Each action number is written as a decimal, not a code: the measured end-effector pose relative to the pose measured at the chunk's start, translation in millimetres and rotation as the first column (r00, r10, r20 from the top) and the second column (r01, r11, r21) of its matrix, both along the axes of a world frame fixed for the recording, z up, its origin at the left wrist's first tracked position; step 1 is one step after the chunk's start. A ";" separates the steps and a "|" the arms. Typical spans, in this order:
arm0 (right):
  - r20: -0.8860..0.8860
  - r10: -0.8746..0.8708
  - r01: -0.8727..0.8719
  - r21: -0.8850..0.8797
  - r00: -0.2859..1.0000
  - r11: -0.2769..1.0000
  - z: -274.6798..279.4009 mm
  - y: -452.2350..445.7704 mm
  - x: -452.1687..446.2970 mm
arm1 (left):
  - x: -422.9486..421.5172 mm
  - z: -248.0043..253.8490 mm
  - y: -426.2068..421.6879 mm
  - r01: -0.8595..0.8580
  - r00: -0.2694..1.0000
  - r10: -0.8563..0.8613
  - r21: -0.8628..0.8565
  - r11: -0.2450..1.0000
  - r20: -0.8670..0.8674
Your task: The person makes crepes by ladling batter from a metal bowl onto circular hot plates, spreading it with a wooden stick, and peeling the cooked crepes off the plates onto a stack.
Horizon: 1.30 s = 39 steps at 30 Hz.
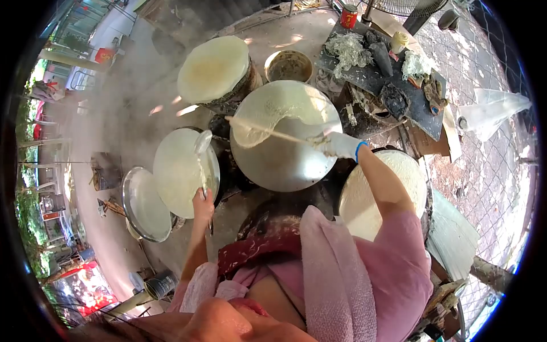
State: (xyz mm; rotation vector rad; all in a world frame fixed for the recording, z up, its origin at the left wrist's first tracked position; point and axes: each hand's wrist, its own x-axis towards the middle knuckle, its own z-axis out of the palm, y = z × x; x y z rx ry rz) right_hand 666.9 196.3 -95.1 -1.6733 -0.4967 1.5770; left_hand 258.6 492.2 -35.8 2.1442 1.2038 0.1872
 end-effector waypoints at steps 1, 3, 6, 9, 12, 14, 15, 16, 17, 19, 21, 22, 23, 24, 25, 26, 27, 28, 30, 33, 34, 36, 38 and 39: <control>0.031 0.003 -0.003 0.004 1.000 1.000 13.3 -0.7 -14.4 | 8.2 -8.8 5.7 0.031 1.000 -0.031 0.047 0.998 -0.007; 0.123 0.027 -0.026 -0.011 0.992 1.000 52.1 -22.1 -20.8 | 27.4 -21.9 14.5 0.115 0.992 -0.109 0.105 0.988 -0.063; 0.334 -0.079 0.064 0.056 0.939 0.996 21.8 -45.3 -1.7 | 61.8 -19.6 19.3 0.215 0.960 -0.185 0.128 0.968 -0.208; 0.409 -0.178 0.137 0.128 0.895 0.982 -8.5 -27.9 11.1 | 77.4 -22.3 18.0 0.319 0.913 -0.246 0.192 0.928 -0.326; 0.226 -0.069 0.048 0.098 0.972 0.994 -5.8 -5.5 -8.5 | 59.7 -20.9 11.1 0.428 0.867 -0.321 0.243 0.870 -0.380; 0.103 0.012 -0.014 0.015 0.995 1.000 4.2 -5.7 -21.0 | 36.2 -10.7 -0.8 0.464 0.849 -0.353 0.234 0.854 -0.394; 0.057 0.034 -0.033 -0.021 0.998 0.999 11.7 -10.3 -29.6 | 26.1 1.5 -9.9 0.461 0.833 -0.363 0.161 0.873 -0.418; 0.008 0.052 -0.052 -0.058 0.999 0.997 23.8 -15.6 -40.7 | 13.1 2.9 -17.3 0.476 0.807 -0.376 0.126 0.870 -0.455; 0.038 0.061 -0.056 -0.115 0.997 0.992 40.4 -27.2 -52.2 | -0.4 3.3 -25.0 0.492 0.777 -0.391 0.088 0.866 -0.492; 0.042 -0.016 0.019 -0.059 0.999 0.998 16.9 -62.9 -70.8 | -18.8 4.0 -43.6 0.436 0.799 -0.395 -0.017 0.900 -0.454; -0.012 -0.170 0.168 -0.081 0.985 0.982 31.4 -82.9 -102.3 | -32.6 -0.6 -64.9 0.453 0.770 -0.441 -0.092 0.887 -0.461; -0.063 -0.262 0.255 -0.102 0.963 0.961 53.0 -89.5 -121.3 | -37.1 -4.4 -69.0 0.460 0.756 -0.464 -0.130 0.879 -0.462; -0.142 -0.436 0.435 -0.043 0.889 0.900 20.6 -100.3 -149.0 | -39.4 -11.3 -65.7 0.505 0.761 -0.531 -0.173 0.846 -0.372; -0.342 -0.625 0.649 -0.057 0.701 0.759 30.4 -94.7 -183.3 | -42.1 -20.0 -59.1 0.552 0.756 -0.591 -0.213 0.806 -0.280; -0.519 -0.630 0.689 -0.104 0.578 0.717 23.8 -86.0 -210.7 | -44.4 -25.7 -49.4 0.599 0.743 -0.644 -0.248 0.761 -0.182; -0.668 -0.608 0.719 -0.154 0.430 0.678 13.3 -72.3 -231.5 | -38.6 -14.3 -37.1 0.600 0.757 -0.643 -0.265 0.755 -0.119; -0.622 -0.631 0.757 -0.092 0.464 0.647 8.4 -41.9 -249.9 | -28.0 10.3 -24.5 0.600 0.769 -0.637 -0.282 0.748 -0.055; -0.571 -0.656 0.786 -0.031 0.493 0.617 8.8 -4.3 -268.5 | -25.1 24.1 -14.2 0.599 0.779 -0.627 -0.304 0.740 0.008; -0.635 -0.577 0.727 -0.034 0.514 0.685 33.7 65.1 -291.3 | -34.4 28.4 4.1 0.565 0.803 -0.521 -0.089 0.820 0.290; -0.286 -0.743 0.763 -0.055 0.605 0.644 30.8 169.9 -323.8 | -48.5 44.9 37.5 0.439 0.832 -0.415 0.022 0.898 0.368; -0.158 -0.748 0.756 -0.019 0.644 0.655 0.5 191.8 -333.9 | -53.3 49.8 46.8 0.434 0.824 -0.391 -0.013 0.901 0.409; 0.648 -0.521 0.725 -0.070 0.555 0.686 -41.4 209.8 -350.0 | -79.7 25.4 73.6 0.424 0.831 -0.337 -0.112 0.899 0.443; 0.626 -0.631 0.830 -0.048 0.459 0.556 -9.8 182.9 -358.0 | -99.1 7.8 83.3 0.417 0.845 -0.325 -0.142 0.898 0.425; 0.674 -0.597 0.843 -0.070 0.434 0.534 -22.2 164.7 -356.9 | -109.1 -1.4 85.3 0.411 0.853 -0.318 -0.157 0.898 0.414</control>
